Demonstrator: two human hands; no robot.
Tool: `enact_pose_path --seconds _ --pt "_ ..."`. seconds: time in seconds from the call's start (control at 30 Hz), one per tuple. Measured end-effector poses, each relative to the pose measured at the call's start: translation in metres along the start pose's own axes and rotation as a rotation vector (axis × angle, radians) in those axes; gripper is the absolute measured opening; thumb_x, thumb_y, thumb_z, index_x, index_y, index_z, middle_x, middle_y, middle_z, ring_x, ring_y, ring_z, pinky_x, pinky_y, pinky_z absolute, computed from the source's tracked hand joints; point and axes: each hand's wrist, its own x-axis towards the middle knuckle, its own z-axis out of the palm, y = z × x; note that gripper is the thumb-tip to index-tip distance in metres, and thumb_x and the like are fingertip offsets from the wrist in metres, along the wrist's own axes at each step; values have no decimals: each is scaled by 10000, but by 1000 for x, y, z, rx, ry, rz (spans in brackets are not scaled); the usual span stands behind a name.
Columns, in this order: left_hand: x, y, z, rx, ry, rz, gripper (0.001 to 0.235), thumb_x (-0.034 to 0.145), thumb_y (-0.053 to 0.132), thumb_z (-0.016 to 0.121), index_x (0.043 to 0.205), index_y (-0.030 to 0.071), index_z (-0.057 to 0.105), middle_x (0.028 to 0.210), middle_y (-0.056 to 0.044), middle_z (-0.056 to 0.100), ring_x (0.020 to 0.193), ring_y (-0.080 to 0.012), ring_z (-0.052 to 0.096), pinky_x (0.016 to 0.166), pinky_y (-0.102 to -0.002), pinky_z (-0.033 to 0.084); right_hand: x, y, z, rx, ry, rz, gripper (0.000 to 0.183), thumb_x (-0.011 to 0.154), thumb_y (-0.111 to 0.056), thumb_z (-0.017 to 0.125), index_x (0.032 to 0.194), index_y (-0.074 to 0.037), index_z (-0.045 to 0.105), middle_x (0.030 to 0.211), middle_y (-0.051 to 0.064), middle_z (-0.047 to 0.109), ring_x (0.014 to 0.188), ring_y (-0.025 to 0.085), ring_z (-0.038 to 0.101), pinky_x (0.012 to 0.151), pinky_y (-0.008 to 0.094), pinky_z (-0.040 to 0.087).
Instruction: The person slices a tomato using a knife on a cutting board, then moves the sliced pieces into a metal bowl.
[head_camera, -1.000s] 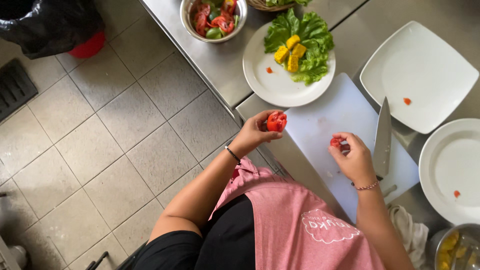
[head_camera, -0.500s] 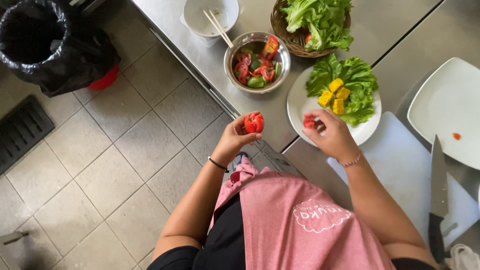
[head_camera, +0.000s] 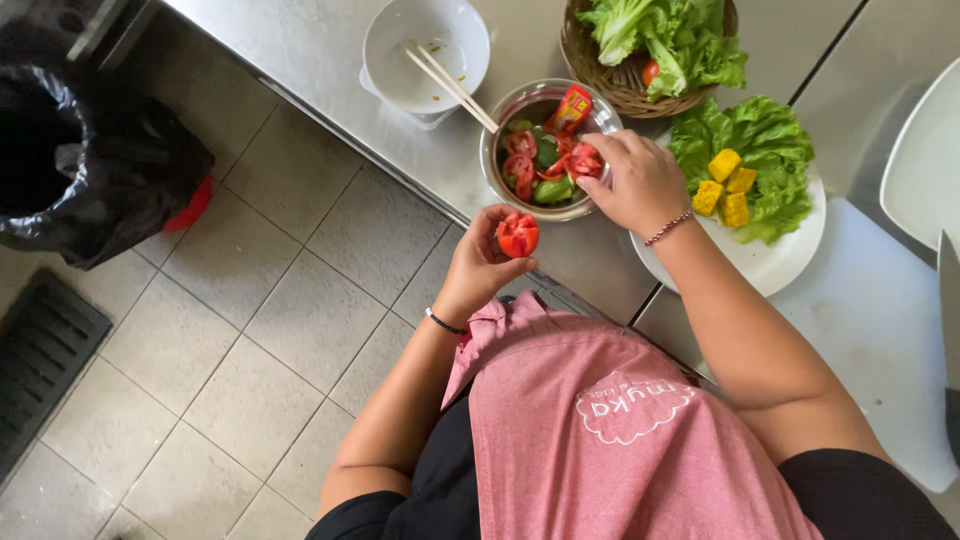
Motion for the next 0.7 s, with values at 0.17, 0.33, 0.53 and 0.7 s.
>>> enact_pose_path --seconds 0.17,0.33,0.53,0.7 --pt "18 11 39 220 -84 87 684 802 -86 830 1377 28 479 1320 -60 562 1189 -127 613 976 -283 590 -55 28 -26 42 60 99 470 893 -305 810 1306 -134 667 1220 101 686 1033 333 685 862 448 546" --pt "31 6 110 607 -222 221 682 735 38 927 1332 51 596 1200 -72 687 1088 -162 680 903 -304 594 -159 66 -68 60 137 197 394 937 -266 820 1267 -109 672 1236 85 687 1078 300 691 912 403 560" --pt "33 -44 224 647 -335 215 699 709 195 957 1270 66 560 1119 -77 704 1036 -208 712 925 -339 588 -333 124 -124 19 181 646 377 922 -201 773 1274 -99 687 1236 96 694 1021 279 673 914 414 555" --pt "32 -97 314 896 -359 265 687 659 217 956 1212 80 572 1054 -111 712 990 -336 654 859 -440 542 -450 162 -157 -252 242 747 414 918 -213 806 1288 -70 686 1309 133 677 1210 356 638 1020 461 512"
